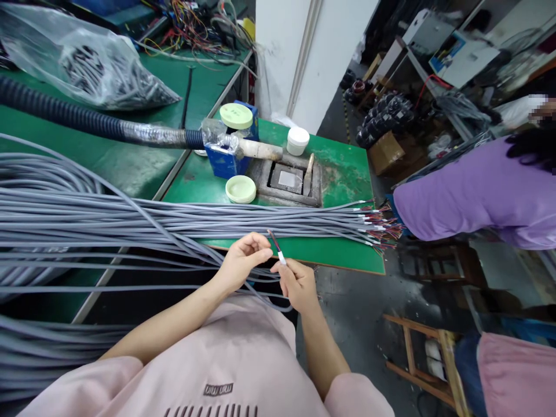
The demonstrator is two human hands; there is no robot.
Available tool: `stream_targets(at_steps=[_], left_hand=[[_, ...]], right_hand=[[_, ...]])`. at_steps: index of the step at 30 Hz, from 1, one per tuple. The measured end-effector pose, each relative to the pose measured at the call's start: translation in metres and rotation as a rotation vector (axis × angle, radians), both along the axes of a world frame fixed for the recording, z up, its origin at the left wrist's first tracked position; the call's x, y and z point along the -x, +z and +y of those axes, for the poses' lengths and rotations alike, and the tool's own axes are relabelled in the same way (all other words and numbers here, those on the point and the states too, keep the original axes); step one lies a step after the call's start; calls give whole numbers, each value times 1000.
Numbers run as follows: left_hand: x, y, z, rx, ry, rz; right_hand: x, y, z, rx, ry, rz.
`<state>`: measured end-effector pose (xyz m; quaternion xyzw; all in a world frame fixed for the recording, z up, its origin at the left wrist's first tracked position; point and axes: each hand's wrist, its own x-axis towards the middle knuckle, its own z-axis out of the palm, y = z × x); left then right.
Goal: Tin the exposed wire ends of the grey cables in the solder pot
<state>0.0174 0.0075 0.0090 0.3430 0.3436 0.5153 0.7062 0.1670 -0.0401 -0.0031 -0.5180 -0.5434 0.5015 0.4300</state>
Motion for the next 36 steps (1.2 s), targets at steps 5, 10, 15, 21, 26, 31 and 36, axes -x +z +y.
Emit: stream_targets(at_steps=[5, 10, 15, 21, 26, 31, 36], left_hand=[[9, -4, 0, -35, 141, 98], [8, -7, 3, -10, 140, 63], [6, -9, 5, -9, 152, 44], [7, -16, 4, -26, 148, 37], [9, -18, 7, -85, 144, 56], [15, -21, 12, -116, 30, 14], [16, -24, 16, -96, -39, -69]], right_hand=[[8, 9, 1, -66, -36, -226], [12, 11, 2, -104, -34, -335], [13, 10, 3, -97, -9, -341], [13, 9, 4, -77, -4, -320], [14, 10, 4, -68, 22, -307], [15, 11, 5, -69, 39, -309], [16, 13, 5, -67, 34, -304]])
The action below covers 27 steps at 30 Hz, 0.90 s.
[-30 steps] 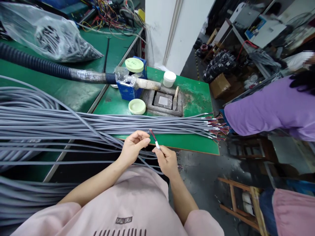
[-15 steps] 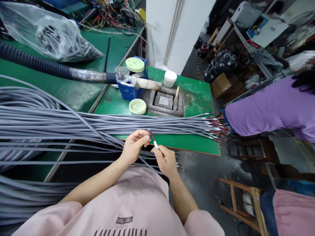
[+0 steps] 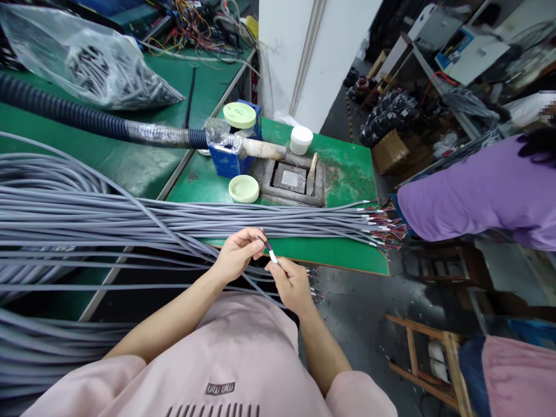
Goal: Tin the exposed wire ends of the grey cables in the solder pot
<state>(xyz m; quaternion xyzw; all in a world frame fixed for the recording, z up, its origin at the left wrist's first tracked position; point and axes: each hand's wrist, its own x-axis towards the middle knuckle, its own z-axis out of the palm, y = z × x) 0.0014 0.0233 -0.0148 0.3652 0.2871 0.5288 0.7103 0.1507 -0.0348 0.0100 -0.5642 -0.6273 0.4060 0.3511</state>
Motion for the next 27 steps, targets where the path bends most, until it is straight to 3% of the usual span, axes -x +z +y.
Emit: stream_targets(at_steps=[8, 14, 18, 27], left_hand=[[-12, 4, -13, 200, 71, -139], [-8, 14, -22, -86, 225, 131], [-7, 20, -17, -51, 280, 199], [-4, 11, -11, 142, 175, 95]], right_hand=[[1, -4, 0, -17, -53, 20], [6, 0, 1, -82, -27, -102], [9, 2, 1, -111, -25, -163], [9, 2, 3, -195, -8, -278]])
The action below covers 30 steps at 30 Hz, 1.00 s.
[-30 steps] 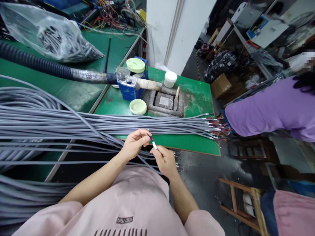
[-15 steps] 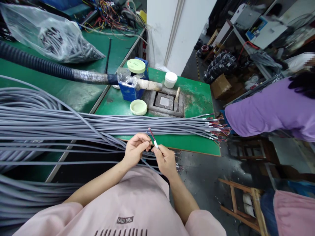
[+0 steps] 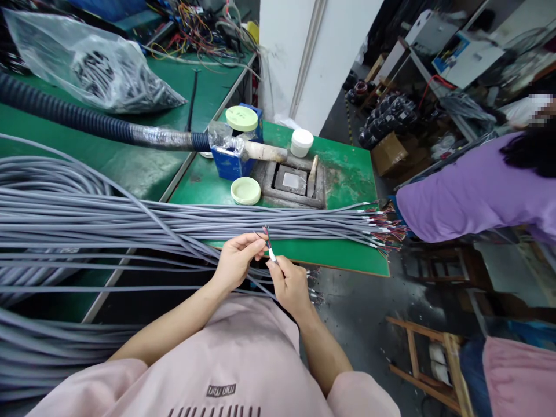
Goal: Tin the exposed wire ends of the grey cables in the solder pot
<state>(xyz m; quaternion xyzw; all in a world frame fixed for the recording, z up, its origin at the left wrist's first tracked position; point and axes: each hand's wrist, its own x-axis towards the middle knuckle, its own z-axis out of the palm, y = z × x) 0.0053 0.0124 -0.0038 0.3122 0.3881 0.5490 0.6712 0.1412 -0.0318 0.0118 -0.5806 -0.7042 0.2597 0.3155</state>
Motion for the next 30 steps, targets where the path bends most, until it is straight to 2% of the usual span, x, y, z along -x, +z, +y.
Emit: stream_targets(at_steps=[5, 8, 10, 13, 15, 18, 21, 24, 30], left_hand=[[8, 5, 9, 19, -69, 13], [10, 7, 12, -49, -85, 88], [10, 7, 10, -186, -30, 229], [10, 3, 5, -524, 110, 507], [9, 1, 2, -721, 181, 613], [8, -1, -1, -851, 208, 691], [8, 0, -2, -886, 167, 721], [5, 3, -6, -851, 161, 648], [-8, 8, -15, -516, 150, 349]], right_hand=[[0, 1, 2, -12, 22, -39], [0, 2, 3, 42, 20, 31], [0, 2, 4, 167, 15, 190], [1, -1, 7, 398, 32, 567], [1, -2, 10, 496, 48, 804], [3, -1, 15, 581, 68, 995], [3, 3, 19, 617, 63, 1048], [2, 4, 20, 560, 25, 1049], [2, 4, 20, 259, -84, 855]])
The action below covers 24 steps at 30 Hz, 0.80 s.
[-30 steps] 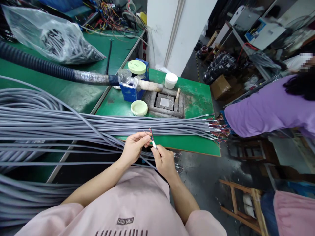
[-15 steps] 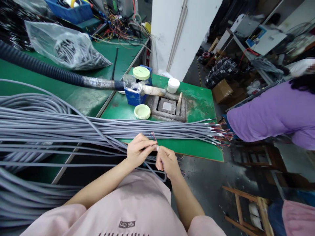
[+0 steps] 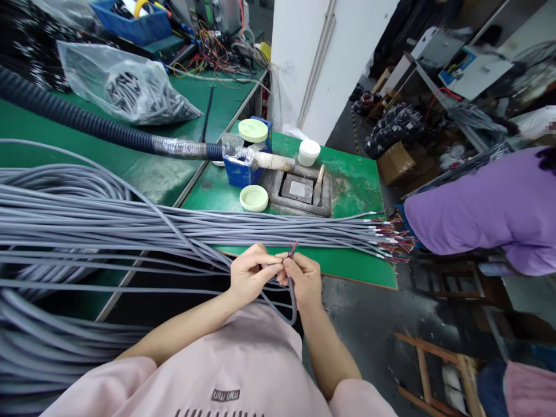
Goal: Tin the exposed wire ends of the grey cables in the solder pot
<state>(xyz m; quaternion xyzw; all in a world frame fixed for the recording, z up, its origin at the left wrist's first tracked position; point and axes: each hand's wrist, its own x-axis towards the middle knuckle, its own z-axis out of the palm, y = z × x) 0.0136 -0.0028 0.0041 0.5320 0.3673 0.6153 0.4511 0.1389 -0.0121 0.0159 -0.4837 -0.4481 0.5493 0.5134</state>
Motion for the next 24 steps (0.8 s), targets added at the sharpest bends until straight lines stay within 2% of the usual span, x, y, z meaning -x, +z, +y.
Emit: stream_targets(at_steps=[7, 12, 16, 19, 24], left_hand=[[-1, 6, 5, 215, -2, -255], [0, -3, 10, 337, -47, -378], [5, -8, 14, 370, -55, -406], [18, -7, 20, 311, -34, -220], [46, -17, 34, -39, 163, 321]], right_hand=[[-3, 7, 5, -272, -97, -374], [0, 7, 15, -328, -78, -476], [8, 15, 31, -374, -23, -559], [14, 27, 53, -427, -3, -653], [20, 43, 110, -466, 101, -787]])
